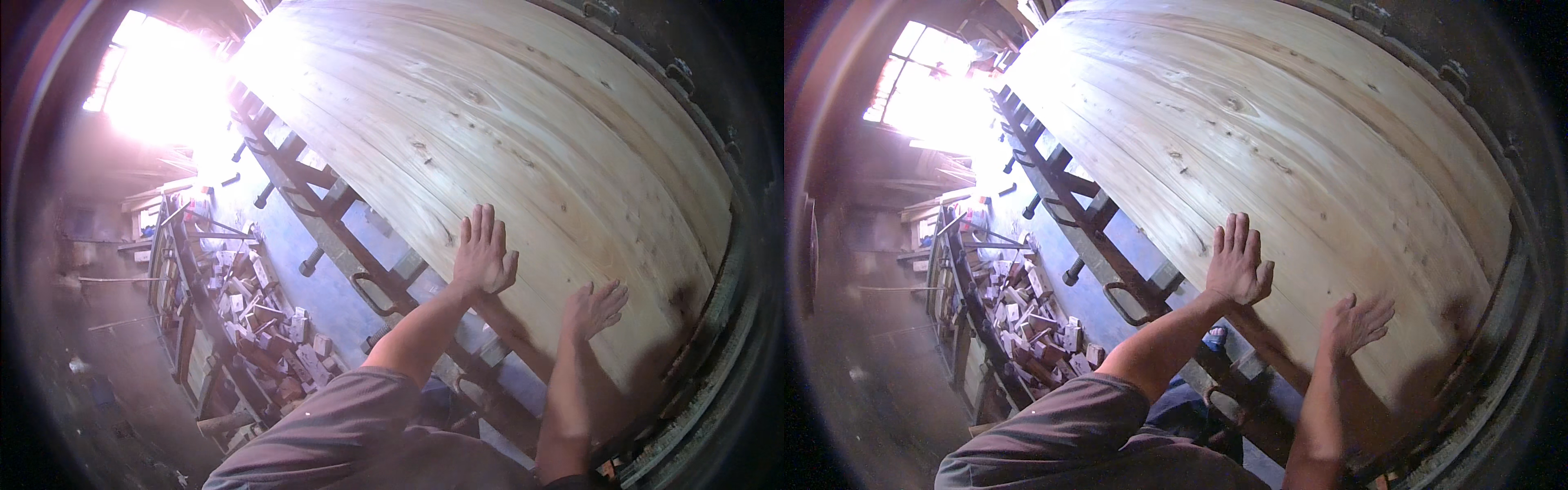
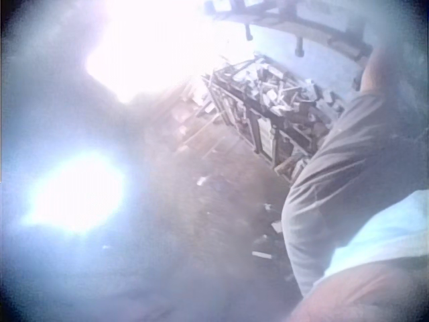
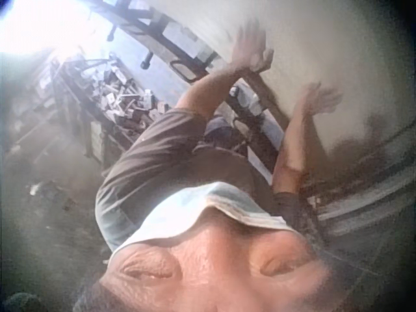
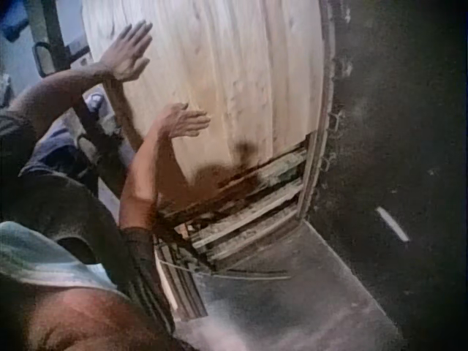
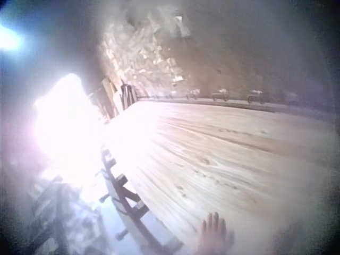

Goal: The person picks up and places wooden planks on a workbench, then carries a plank to a table saw and positions it for cutting. The person handles the wood by hand throughout the sequence.

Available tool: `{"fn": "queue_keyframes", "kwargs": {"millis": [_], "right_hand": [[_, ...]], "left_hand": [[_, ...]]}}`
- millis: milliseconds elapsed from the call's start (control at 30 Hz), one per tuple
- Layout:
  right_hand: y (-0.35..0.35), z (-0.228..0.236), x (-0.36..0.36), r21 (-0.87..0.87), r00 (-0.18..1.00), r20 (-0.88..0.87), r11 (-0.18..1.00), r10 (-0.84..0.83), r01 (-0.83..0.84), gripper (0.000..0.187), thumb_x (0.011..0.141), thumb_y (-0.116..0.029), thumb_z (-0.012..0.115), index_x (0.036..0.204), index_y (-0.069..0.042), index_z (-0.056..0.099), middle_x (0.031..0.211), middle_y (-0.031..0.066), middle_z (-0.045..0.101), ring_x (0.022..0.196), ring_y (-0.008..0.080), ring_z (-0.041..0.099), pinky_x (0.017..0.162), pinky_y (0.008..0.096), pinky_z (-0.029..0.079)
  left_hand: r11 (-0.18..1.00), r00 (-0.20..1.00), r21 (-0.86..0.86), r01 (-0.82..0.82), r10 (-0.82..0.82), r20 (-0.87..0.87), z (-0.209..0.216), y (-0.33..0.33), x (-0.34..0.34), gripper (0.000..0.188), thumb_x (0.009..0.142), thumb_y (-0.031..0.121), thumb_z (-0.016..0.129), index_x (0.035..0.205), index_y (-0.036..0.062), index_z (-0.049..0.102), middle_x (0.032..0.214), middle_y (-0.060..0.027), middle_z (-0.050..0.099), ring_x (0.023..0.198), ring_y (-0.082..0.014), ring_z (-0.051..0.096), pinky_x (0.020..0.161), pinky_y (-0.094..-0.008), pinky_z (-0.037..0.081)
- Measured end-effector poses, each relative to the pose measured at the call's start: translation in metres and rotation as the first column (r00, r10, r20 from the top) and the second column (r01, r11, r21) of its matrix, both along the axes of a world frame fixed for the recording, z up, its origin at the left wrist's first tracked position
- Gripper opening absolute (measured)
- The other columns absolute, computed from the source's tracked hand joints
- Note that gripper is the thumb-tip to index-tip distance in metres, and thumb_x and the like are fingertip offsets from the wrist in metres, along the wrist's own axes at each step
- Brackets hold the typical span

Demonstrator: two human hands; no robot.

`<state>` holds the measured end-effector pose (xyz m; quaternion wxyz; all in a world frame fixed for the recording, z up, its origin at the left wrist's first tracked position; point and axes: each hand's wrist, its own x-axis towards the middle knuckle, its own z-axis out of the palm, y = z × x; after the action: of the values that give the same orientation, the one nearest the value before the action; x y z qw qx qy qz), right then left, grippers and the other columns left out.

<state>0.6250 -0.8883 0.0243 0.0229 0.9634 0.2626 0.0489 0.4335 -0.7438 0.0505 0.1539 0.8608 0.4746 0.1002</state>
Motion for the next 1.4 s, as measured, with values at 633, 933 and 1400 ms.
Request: {"fn": "queue_keyframes", "kwargs": {"millis": [633, 933, 1400], "right_hand": [[-0.002, -0.017, 0.003, 0.027, 1.000, 0.012, 0.999, 0.019, -0.019, 0.069, 0.099, -0.036, 0.052, 0.153, 0.002, 0.032, 0.161, 0.0239, 0.027, 0.151, 0.0390, 0.022, 0.119, 0.0583, 0.022], [-0.003, -0.014, 0.001, 0.070, 1.000, -0.014, 0.997, 0.018, -0.017, 0.069, 0.099, -0.035, 0.052, 0.155, 0.000, 0.031, 0.162, 0.0247, 0.025, 0.152, 0.0394, 0.020, 0.119, 0.0598, 0.021], [0.009, 0.001, -0.004, -0.002, 0.998, -0.050, 0.999, -0.039, 0.039, 0.066, 0.101, -0.035, 0.049, 0.155, -0.002, 0.031, 0.162, 0.0225, 0.025, 0.152, 0.0369, 0.020, 0.120, 0.0573, 0.018]], "left_hand": [[1.000, 0.998, -0.014, -0.003, 0.004, 0.062, -0.004, 0.007, -0.004, 0.069, 0.089, 0.040, 0.054, 0.137, -0.0092, 0.043, 0.158, -0.0343, 0.024, 0.150, -0.0506, 0.016, 0.120, -0.0628, 0.012], [0.999, 0.999, -0.032, -0.012, 0.013, 0.036, -0.006, 0.007, 0.000, 0.070, 0.089, 0.040, 0.054, 0.138, -0.0088, 0.041, 0.159, -0.0340, 0.022, 0.150, -0.0516, 0.015, 0.121, -0.0621, 0.012], [0.999, 1.000, -0.039, 0.008, -0.007, 0.014, -0.004, 0.008, -0.001, 0.071, 0.089, 0.039, 0.054, 0.139, -0.0092, 0.039, 0.159, -0.0348, 0.020, 0.149, -0.0526, 0.014, 0.119, -0.0639, 0.012]]}}
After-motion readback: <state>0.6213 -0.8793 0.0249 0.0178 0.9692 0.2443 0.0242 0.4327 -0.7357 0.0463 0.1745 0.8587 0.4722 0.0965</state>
